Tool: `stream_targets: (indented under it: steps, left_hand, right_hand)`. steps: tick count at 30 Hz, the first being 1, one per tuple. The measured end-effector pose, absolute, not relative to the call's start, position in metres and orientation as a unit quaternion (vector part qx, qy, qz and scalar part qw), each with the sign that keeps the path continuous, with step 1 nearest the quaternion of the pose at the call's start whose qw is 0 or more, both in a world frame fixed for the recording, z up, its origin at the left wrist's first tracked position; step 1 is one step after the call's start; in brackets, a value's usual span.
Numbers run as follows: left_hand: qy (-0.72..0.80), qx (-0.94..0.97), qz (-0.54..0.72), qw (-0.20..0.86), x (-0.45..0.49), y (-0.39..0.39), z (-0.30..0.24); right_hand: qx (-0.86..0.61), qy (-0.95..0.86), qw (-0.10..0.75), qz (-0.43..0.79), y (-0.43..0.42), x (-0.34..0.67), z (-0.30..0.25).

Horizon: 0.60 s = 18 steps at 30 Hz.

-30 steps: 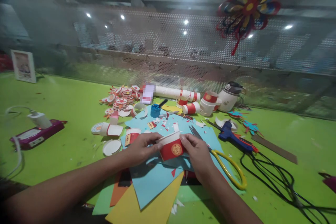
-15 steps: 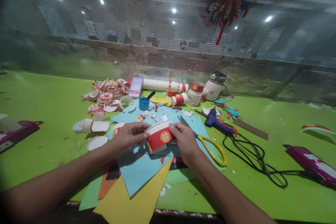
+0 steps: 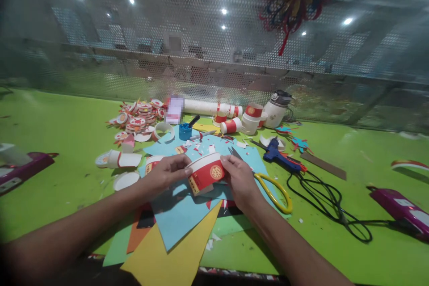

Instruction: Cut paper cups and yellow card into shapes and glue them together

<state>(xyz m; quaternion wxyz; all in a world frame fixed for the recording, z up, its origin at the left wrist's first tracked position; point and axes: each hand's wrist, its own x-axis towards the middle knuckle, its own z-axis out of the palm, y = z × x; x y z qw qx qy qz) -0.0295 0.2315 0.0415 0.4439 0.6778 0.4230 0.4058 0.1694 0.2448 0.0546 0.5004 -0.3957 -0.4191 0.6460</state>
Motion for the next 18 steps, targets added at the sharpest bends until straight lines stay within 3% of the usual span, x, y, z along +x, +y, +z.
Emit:
stream_targets:
  steps: [5, 13, 18]
  left_hand:
    - [0.448, 0.746, 0.362, 0.334, -0.027, 0.224, 0.047]
    - [0.383, 0.776, 0.323, 0.383, -0.028, 0.218, 0.046]
    - [0.345, 0.854, 0.307, 0.239, -0.025, 0.210, 0.050]
  right_hand:
    - [-0.393, -0.438, 0.475, 0.654, 0.243, 0.169, 0.053]
    - [-0.408, -0.508, 0.427, 0.627, 0.248, 0.174, 0.041]
    - [-0.410, -0.555, 0.432, 0.581, 0.249, 0.174, 0.040]
